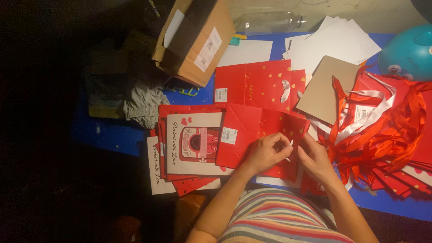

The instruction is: The person ties white and red ribbons around red envelopes and gift boxes on a blue table. They repeatedly thread ribbons through slots, tie knots, and adjust the bows while handling multiple envelopes and boxes.

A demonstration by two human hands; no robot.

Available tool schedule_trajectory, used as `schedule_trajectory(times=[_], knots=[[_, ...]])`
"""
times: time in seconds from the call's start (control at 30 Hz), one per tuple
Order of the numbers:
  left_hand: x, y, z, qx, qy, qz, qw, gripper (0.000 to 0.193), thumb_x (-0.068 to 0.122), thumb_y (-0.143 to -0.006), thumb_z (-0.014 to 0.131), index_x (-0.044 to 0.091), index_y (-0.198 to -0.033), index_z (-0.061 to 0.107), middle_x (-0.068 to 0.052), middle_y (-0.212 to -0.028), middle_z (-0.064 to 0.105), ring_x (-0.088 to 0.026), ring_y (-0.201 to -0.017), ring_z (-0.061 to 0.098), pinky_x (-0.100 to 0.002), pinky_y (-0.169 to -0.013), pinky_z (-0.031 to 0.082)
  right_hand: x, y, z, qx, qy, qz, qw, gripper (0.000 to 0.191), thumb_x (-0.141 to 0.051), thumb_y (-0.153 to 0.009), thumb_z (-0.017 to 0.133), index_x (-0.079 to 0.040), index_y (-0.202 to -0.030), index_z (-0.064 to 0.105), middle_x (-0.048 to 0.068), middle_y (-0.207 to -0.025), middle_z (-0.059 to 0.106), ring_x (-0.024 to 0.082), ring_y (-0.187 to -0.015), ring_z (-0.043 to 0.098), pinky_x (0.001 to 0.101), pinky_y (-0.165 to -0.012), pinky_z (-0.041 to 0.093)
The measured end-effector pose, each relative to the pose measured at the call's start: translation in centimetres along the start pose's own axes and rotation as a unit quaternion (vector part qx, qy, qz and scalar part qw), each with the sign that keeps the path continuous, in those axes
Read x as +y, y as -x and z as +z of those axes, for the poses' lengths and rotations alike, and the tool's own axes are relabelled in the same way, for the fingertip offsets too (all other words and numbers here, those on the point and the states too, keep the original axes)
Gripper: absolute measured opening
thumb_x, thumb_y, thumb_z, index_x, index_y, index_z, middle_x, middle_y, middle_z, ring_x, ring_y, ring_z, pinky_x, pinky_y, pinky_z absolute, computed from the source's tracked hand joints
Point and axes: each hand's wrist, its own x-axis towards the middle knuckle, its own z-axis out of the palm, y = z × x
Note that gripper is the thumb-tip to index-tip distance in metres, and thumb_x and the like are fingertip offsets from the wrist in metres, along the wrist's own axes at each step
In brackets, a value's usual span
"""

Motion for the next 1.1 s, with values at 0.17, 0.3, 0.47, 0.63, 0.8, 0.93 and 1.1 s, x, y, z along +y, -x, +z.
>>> schedule_trajectory(times=[0.17, 0.3, 0.47, 0.63, 0.8, 0.93, 1.1], knots=[[0.5, 0.6, -1.1, -0.051, 0.089, -0.042, 0.994, 0.021, 0.027, -0.095, 0.070, 0.007, -0.098, 0.065, -0.001, -0.086, 0.071, -0.008, -0.078, 0.071, -0.027, -0.071, 0.057, -0.2, -0.3, 0.9, 0.000, 0.015, 0.035, 0.999, 0.035, -0.010, -0.095, 0.057, -0.003, -0.129, 0.063, 0.009, -0.109, 0.074, 0.015, -0.099, 0.067, 0.0315, -0.086, 0.053], [0.1, 1.0, -2.1, -0.033, 0.070, 0.011, 0.997, 0.020, 0.025, -0.097, 0.070, 0.005, -0.098, 0.064, -0.002, -0.089, 0.070, -0.008, -0.086, 0.066, -0.027, -0.081, 0.054, -0.7, 0.1, 1.4, -0.001, 0.042, -0.053, 0.998, 0.016, -0.011, -0.097, 0.059, 0.000, -0.109, 0.062, 0.009, -0.104, 0.060, 0.017, -0.097, 0.061, 0.0314, -0.085, 0.049], [-1.1, 0.9, -2.4, -0.041, 0.117, -0.019, 0.992, 0.020, 0.025, -0.097, 0.069, 0.006, -0.094, 0.062, 0.000, -0.084, 0.065, -0.008, -0.084, 0.061, -0.027, -0.081, 0.051, 0.6, 0.5, 1.1, 0.000, -0.004, -0.125, 0.992, 0.018, -0.011, -0.096, 0.062, -0.001, -0.082, 0.055, 0.007, -0.101, 0.056, 0.015, -0.096, 0.059, 0.0305, -0.082, 0.048], [-1.6, 1.0, -1.7, -0.068, 0.083, 0.008, 0.994, 0.020, 0.025, -0.096, 0.070, 0.007, -0.094, 0.062, 0.000, -0.086, 0.065, -0.008, -0.086, 0.060, -0.027, -0.082, 0.050, 3.9, 1.2, 0.6, -0.020, -0.086, 0.075, 0.993, 0.036, -0.015, -0.100, 0.064, -0.002, -0.069, 0.050, 0.004, -0.062, 0.058, 0.013, -0.058, 0.054, 0.0302, -0.053, 0.043], [-1.7, 0.9, -1.3, -0.089, 0.098, -0.038, 0.991, 0.022, 0.027, -0.094, 0.070, 0.007, -0.093, 0.061, 0.000, -0.083, 0.063, -0.009, -0.081, 0.059, -0.029, -0.075, 0.050, 3.8, 1.5, 0.3, -0.039, -0.234, 0.100, 0.966, 0.028, -0.018, -0.104, 0.060, -0.004, -0.080, 0.057, -0.006, -0.068, 0.048, 0.005, -0.060, 0.042, 0.0241, -0.053, 0.036], [-2.0, 0.9, -1.5, -0.092, 0.095, -0.026, 0.991, 0.020, 0.025, -0.093, 0.068, 0.007, -0.091, 0.060, -0.001, -0.085, 0.067, -0.010, -0.084, 0.064, -0.030, -0.077, 0.053, -0.4, 1.8, -2.3, -0.148, -0.136, 0.175, 0.964, 0.024, -0.022, -0.099, 0.061, 0.001, -0.098, 0.068, -0.003, -0.077, 0.057, 0.006, -0.067, 0.050, 0.0258, -0.056, 0.043], [-1.8, 0.9, -1.7, -0.104, 0.108, -0.019, 0.989, 0.019, 0.022, -0.093, 0.066, 0.005, -0.089, 0.057, -0.005, -0.090, 0.072, -0.014, -0.093, 0.072, -0.031, -0.085, 0.056, -3.5, 2.0, -5.2, -0.103, 0.030, 0.259, 0.960, 0.037, -0.028, -0.095, 0.061, -0.009, -0.125, 0.071, 0.002, -0.091, 0.071, 0.015, -0.073, 0.070, 0.0346, -0.061, 0.059]])
